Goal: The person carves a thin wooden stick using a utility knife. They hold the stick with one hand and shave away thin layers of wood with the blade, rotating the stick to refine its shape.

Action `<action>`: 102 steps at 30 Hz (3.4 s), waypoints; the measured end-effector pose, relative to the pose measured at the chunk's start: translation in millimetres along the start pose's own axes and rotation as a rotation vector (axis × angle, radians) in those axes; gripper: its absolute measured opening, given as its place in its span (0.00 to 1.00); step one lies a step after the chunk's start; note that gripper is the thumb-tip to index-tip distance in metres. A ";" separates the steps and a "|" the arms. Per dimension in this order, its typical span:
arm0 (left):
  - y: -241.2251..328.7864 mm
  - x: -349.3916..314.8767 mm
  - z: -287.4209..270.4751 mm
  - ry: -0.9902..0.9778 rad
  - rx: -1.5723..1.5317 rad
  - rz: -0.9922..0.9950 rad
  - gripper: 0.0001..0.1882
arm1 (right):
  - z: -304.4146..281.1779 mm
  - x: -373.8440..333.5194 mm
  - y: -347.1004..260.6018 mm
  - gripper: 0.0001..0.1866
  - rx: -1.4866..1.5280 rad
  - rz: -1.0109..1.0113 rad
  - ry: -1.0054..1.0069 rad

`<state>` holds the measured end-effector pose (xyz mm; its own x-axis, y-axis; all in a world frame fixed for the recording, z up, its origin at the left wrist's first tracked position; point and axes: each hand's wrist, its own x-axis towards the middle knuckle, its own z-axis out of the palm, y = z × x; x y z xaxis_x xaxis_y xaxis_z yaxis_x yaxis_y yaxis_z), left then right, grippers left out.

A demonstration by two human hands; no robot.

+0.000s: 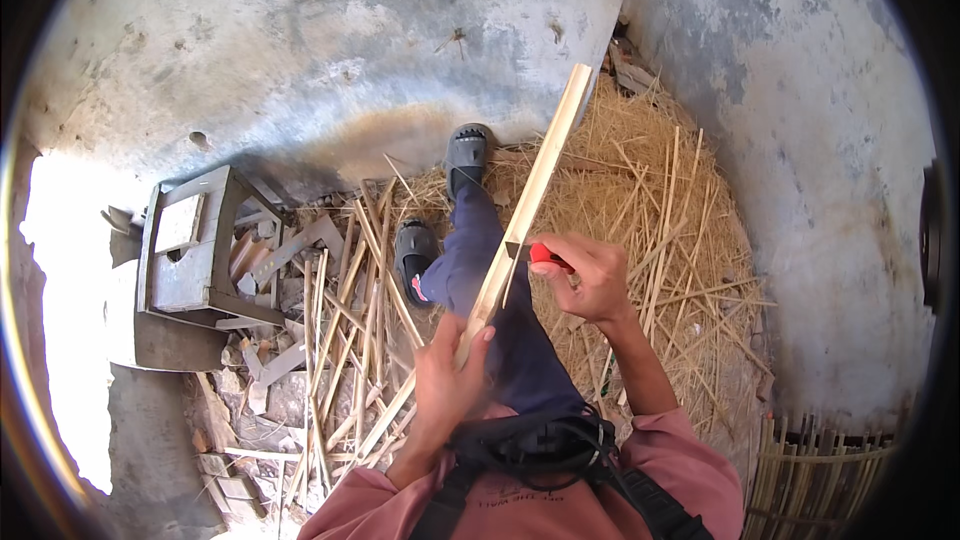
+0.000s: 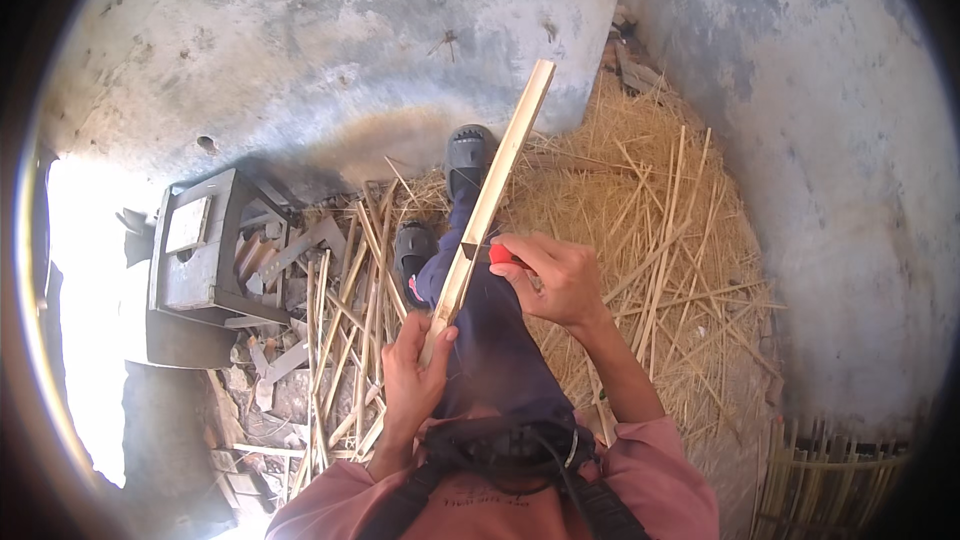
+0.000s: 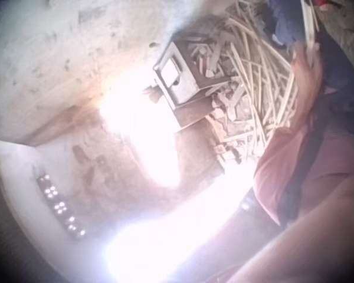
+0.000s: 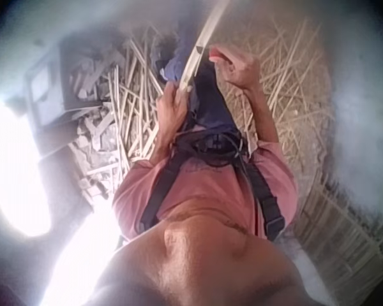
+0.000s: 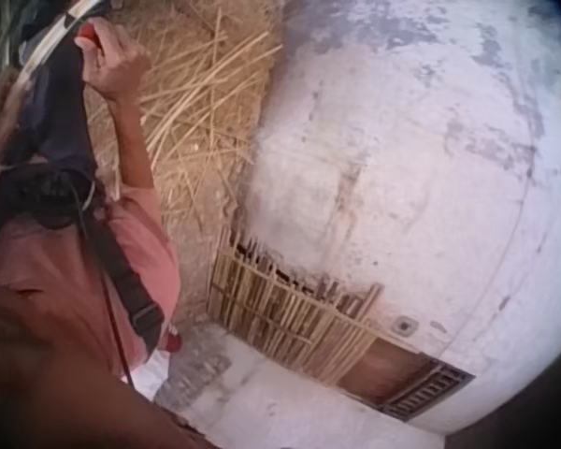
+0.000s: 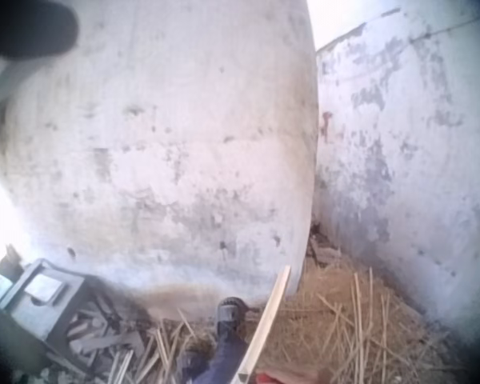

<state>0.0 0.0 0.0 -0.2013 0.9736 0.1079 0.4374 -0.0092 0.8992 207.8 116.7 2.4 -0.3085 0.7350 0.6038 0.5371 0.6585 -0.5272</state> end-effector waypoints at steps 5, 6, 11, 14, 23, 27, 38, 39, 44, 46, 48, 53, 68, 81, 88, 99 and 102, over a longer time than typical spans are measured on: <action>-2.5 2.3 -8.7 0.026 0.043 0.008 0.13 | 7.3 16.0 9.0 0.13 -0.021 -0.118 0.049; -7.8 -6.5 -4.7 0.017 0.027 -0.005 0.13 | 5.6 15.7 19.8 0.13 -0.004 -0.042 0.083; -15.1 -28.6 -10.2 -0.134 0.046 -0.178 0.14 | -23.2 45.6 75.2 0.15 -0.055 0.120 0.141; -20.9 -28.9 -14.1 -0.129 0.056 -0.186 0.14 | -20.1 49.4 75.9 0.16 -0.066 0.090 0.103; -45.9 -52.3 -31.3 -0.137 0.051 -0.155 0.15 | -80.3 30.8 240.4 0.29 -0.285 0.890 0.141; -61.7 -25.0 -36.3 -0.141 0.081 -0.199 0.15 | -65.9 -35.3 255.8 0.30 -0.311 0.906 -0.462; -31.5 26.1 -14.1 -0.348 -0.181 -0.279 0.17 | 1.1 -48.6 92.9 0.15 0.558 0.667 0.015; -27.8 29.0 -12.0 -0.358 -0.173 -0.268 0.17 | 4.9 -45.7 75.7 0.14 0.554 0.583 0.044; -21.2 35.2 -2.3 -0.317 -0.162 -0.147 0.15 | 7.1 -31.1 11.3 0.12 0.381 0.248 -0.040; -15.6 36.7 -1.1 -0.313 -0.155 -0.121 0.14 | 10.9 -27.1 -2.4 0.13 0.267 0.162 -0.078; -8.5 37.9 -1.1 -0.298 -0.137 -0.102 0.13 | 16.1 -28.7 -7.3 0.13 0.256 0.166 -0.076; 4.0 36.6 3.0 -0.143 -0.038 0.029 0.12 | 17.3 -28.6 -11.7 0.14 0.214 0.124 -0.059; 11.8 28.2 4.2 -0.064 -0.002 -0.020 0.13 | 22.8 -20.7 -11.4 0.14 0.012 -0.016 0.077; -5.4 -0.1 -5.3 -0.096 0.037 -0.145 0.17 | 7.6 5.5 10.6 0.11 0.019 0.018 0.113; -20.5 -34.6 -7.9 -0.168 0.023 -0.135 0.14 | -15.2 36.3 126.8 0.26 -0.039 0.340 0.294; -40.2 -16.8 -24.7 -0.322 -0.219 -0.341 0.16 | -43.4 -12.5 192.5 0.27 0.127 0.717 0.131; -34.0 -3.7 -27.1 -0.427 -0.427 -0.451 0.17 | -31.3 -11.3 123.3 0.27 0.552 0.781 0.122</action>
<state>-37.9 -9.5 -19.4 0.1147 0.9069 -0.4055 -0.0019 0.4084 0.9128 302.1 184.5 -50.7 0.0801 0.9968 0.0051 0.1018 -0.0031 -0.9948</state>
